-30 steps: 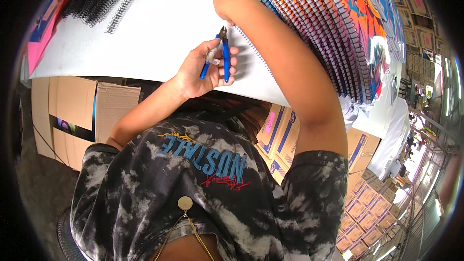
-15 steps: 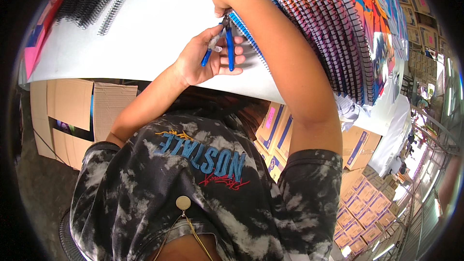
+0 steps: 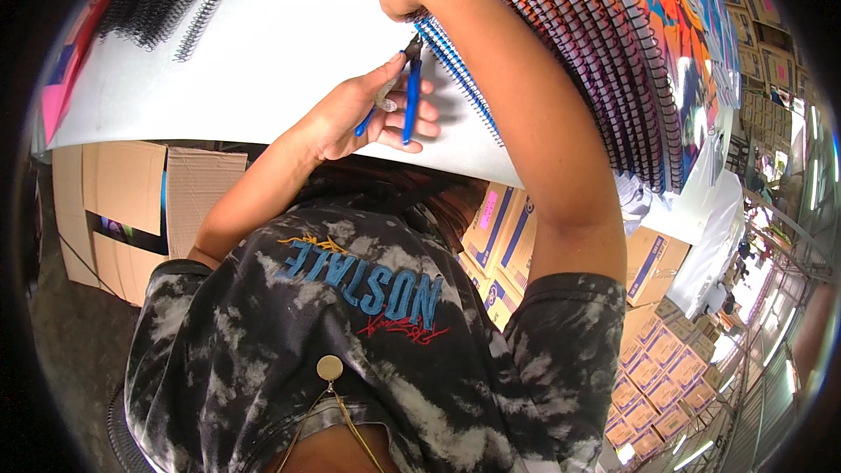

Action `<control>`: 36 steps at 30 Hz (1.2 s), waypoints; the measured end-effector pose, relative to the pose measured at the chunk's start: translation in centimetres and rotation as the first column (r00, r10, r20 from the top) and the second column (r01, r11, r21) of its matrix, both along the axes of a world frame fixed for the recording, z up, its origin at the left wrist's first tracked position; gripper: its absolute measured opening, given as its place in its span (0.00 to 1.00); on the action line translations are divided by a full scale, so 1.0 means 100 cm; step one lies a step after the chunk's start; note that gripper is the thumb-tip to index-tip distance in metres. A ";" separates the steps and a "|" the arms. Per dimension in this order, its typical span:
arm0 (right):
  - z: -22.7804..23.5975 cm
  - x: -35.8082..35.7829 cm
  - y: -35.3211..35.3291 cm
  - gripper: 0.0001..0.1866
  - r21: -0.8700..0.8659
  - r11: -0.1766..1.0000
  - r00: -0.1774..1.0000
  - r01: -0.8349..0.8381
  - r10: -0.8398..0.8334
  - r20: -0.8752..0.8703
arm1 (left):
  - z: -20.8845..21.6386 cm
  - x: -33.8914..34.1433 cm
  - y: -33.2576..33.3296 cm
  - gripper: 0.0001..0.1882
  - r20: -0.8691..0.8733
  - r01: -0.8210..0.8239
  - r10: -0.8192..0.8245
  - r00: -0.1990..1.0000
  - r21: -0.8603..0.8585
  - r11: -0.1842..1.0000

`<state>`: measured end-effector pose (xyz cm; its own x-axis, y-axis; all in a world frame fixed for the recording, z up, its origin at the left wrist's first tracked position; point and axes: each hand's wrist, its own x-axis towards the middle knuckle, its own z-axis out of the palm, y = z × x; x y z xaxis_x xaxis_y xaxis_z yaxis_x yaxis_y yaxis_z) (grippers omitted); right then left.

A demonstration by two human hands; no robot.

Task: The person uses pliers to trim the spiral binding of stacked notebooks, then stacks the finished notebooks on the table. The person also retrieves a stack of notebooks from a cardboard box and places them on the table.

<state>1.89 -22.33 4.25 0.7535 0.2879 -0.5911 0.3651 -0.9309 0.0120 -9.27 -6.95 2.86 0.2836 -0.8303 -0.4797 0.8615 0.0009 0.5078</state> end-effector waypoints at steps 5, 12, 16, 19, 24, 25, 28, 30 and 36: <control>0.025 0.001 0.010 0.09 -0.030 0.998 0.994 -0.056 0.053 -0.097 | -0.009 0.005 -0.005 0.30 0.037 -0.038 0.040 0.999 -0.043 0.998; 0.018 0.005 0.003 0.07 0.031 0.999 0.992 -0.033 0.037 -0.118 | -0.010 0.011 -0.004 0.29 0.066 -0.007 0.004 0.998 0.040 0.999; 0.017 0.005 -0.001 0.05 0.092 0.993 0.986 0.069 -0.054 -0.156 | -0.001 0.002 0.001 0.30 0.055 0.003 -0.004 0.998 0.011 1.000; 0.020 0.005 0.002 0.06 0.079 0.997 0.990 0.022 -0.011 -0.141 | -0.004 0.002 -0.002 0.31 0.077 -0.021 0.025 0.997 -0.044 0.999; 0.019 0.007 0.003 0.09 0.020 0.997 0.995 -0.078 0.079 -0.068 | -0.009 0.006 -0.002 0.30 0.079 0.005 -0.005 0.997 0.003 1.000; 0.018 0.008 0.001 0.10 0.021 0.994 0.992 -0.107 0.108 -0.059 | -0.007 0.005 -0.002 0.30 0.109 0.023 -0.026 0.994 0.032 0.999; 0.024 0.002 0.004 0.11 -0.016 1.000 1.000 0.003 -0.003 0.003 | 0.001 0.001 0.000 0.30 0.147 0.038 -0.045 0.988 0.048 0.998; 0.037 0.003 0.017 0.12 -0.149 0.986 0.987 0.067 -0.087 -0.133 | 0.002 0.002 -0.005 0.29 0.109 0.011 -0.006 0.994 -0.044 0.999; 0.069 0.004 0.023 0.11 -0.257 0.963 0.963 0.085 -0.146 -0.228 | -0.003 0.007 -0.004 0.26 0.075 -0.038 0.045 0.996 -0.092 0.995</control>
<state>2.33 -20.02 11.20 0.5983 0.0322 -0.8006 0.2751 -0.9467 0.1675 -8.62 -7.30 2.53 0.3521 -0.8558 -0.3789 0.8182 0.0849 0.5686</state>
